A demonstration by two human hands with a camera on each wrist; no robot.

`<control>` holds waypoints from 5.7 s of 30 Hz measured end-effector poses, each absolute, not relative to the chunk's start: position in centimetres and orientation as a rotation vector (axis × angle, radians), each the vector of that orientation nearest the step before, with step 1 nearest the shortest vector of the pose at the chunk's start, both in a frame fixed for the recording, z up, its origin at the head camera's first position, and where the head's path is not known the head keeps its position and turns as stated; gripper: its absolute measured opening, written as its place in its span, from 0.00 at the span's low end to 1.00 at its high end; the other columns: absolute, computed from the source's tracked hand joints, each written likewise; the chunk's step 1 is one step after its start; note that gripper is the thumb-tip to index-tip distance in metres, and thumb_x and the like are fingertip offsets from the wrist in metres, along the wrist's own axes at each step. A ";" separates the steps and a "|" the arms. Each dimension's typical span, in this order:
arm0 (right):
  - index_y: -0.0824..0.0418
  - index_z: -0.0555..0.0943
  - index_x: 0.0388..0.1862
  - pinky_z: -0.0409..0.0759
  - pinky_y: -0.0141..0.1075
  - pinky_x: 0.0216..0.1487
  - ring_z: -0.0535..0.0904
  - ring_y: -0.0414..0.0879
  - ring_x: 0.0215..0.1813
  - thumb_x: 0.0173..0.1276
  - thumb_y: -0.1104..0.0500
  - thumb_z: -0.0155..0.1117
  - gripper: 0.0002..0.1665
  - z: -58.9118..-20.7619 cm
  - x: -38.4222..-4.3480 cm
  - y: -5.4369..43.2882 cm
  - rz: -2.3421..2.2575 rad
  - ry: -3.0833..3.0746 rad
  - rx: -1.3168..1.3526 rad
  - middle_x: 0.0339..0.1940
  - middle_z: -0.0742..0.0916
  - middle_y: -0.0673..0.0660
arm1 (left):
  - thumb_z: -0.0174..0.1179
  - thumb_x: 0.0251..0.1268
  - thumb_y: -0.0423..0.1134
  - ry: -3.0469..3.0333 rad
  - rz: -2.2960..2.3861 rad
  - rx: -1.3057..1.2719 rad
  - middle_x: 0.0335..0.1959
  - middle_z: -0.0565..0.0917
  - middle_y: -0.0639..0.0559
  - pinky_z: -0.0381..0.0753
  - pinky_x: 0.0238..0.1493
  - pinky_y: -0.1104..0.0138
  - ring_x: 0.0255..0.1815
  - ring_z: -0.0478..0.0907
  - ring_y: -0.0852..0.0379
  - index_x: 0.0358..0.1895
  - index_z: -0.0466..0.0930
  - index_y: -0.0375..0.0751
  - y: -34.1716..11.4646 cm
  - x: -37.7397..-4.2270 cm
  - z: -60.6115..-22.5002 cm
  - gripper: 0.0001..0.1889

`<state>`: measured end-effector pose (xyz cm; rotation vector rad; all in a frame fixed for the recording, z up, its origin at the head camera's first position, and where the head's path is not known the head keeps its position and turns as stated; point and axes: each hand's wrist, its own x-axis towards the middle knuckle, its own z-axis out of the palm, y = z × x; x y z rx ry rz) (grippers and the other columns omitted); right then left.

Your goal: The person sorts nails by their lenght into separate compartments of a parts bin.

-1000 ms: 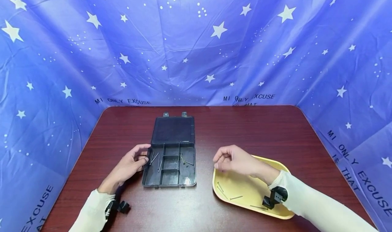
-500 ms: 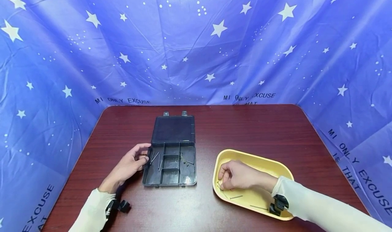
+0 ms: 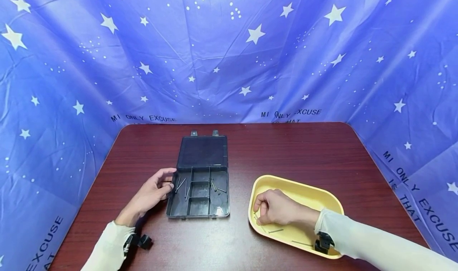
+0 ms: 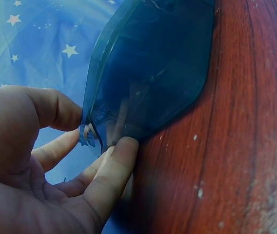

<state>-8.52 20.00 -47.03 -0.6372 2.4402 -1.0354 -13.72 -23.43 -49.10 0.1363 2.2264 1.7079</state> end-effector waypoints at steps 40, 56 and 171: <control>0.55 0.85 0.26 0.79 0.28 0.29 0.78 0.31 0.24 0.47 0.70 0.70 0.11 -47.0 -8.4 20.4 -1.058 2.461 -0.650 0.19 0.84 0.41 | 0.58 0.77 0.30 2.275 1.659 0.124 0.65 0.74 0.31 0.81 0.35 0.67 0.47 0.79 0.59 0.77 0.66 0.43 -23.4 -13.6 -49.1 0.28; 0.67 0.85 0.39 0.86 0.32 0.37 0.85 0.42 0.33 0.56 0.72 0.68 0.11 -41.9 -10.9 21.4 -1.280 2.328 -0.571 0.32 0.89 0.59 | 0.58 0.76 0.29 2.275 1.666 0.132 0.65 0.74 0.30 0.81 0.35 0.67 0.48 0.78 0.58 0.77 0.66 0.42 -23.5 -13.7 -49.2 0.28; 0.69 0.85 0.47 0.89 0.44 0.40 0.89 0.53 0.34 0.67 0.66 0.73 0.11 -39.6 -12.1 18.1 -1.466 2.194 -0.518 0.34 0.89 0.65 | 0.59 0.76 0.30 2.269 1.660 0.123 0.67 0.72 0.31 0.80 0.34 0.67 0.48 0.78 0.58 0.77 0.66 0.43 -23.5 -13.9 -48.8 0.29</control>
